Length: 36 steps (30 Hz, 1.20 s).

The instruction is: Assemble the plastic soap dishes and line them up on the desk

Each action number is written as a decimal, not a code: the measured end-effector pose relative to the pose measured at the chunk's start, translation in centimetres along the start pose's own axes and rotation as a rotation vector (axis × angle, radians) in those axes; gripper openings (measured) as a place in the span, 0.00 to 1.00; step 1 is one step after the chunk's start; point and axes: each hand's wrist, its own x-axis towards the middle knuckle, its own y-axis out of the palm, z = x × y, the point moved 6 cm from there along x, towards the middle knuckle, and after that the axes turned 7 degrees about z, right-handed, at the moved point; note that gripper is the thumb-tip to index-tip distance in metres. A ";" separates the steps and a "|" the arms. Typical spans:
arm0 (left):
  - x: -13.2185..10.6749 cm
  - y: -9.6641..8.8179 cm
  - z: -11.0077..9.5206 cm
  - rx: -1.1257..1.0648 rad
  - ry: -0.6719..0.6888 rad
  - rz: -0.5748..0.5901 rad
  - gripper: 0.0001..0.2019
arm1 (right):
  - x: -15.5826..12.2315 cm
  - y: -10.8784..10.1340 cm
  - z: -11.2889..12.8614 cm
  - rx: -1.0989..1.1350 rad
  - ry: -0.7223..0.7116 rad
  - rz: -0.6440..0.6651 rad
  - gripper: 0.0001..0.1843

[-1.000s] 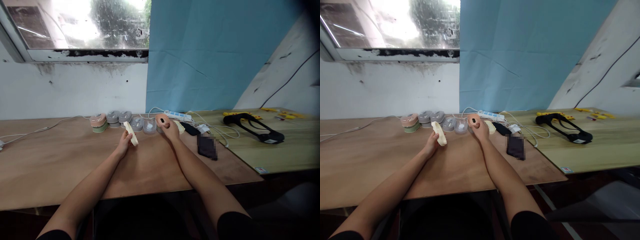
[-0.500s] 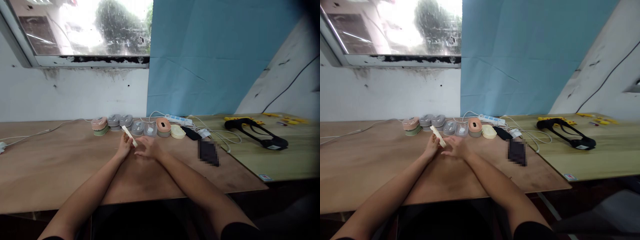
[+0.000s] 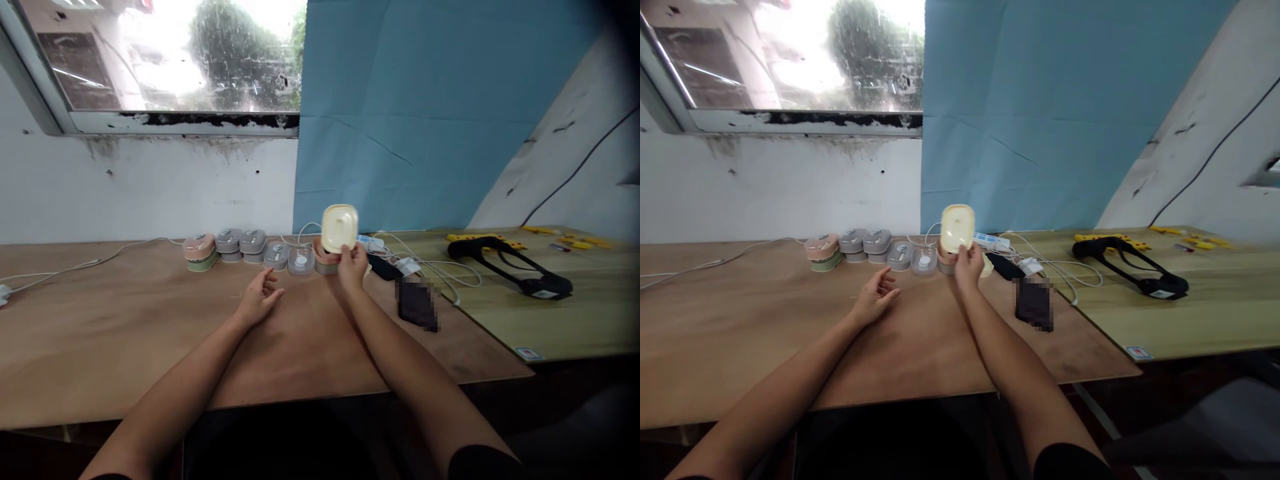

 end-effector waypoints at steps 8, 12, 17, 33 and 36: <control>-0.2 0.7 -0.8 0.150 0.040 0.128 0.13 | 3.6 -7.9 -5.6 -0.563 0.229 -0.248 0.23; -0.2 0.7 -0.6 0.137 0.022 0.132 0.14 | 3.5 -8.2 -7.0 -0.579 0.331 -0.256 0.23; -0.2 0.8 -0.3 0.143 0.025 0.150 0.15 | 3.6 -8.4 -8.1 -0.545 0.412 -0.243 0.23; -0.2 1.1 -0.2 0.335 0.097 0.224 0.15 | 3.4 -8.0 -6.8 -0.550 0.275 -0.267 0.20; -0.2 0.9 0.4 0.362 0.113 0.211 0.14 | 3.0 -7.2 -4.4 -0.545 0.057 -0.284 0.21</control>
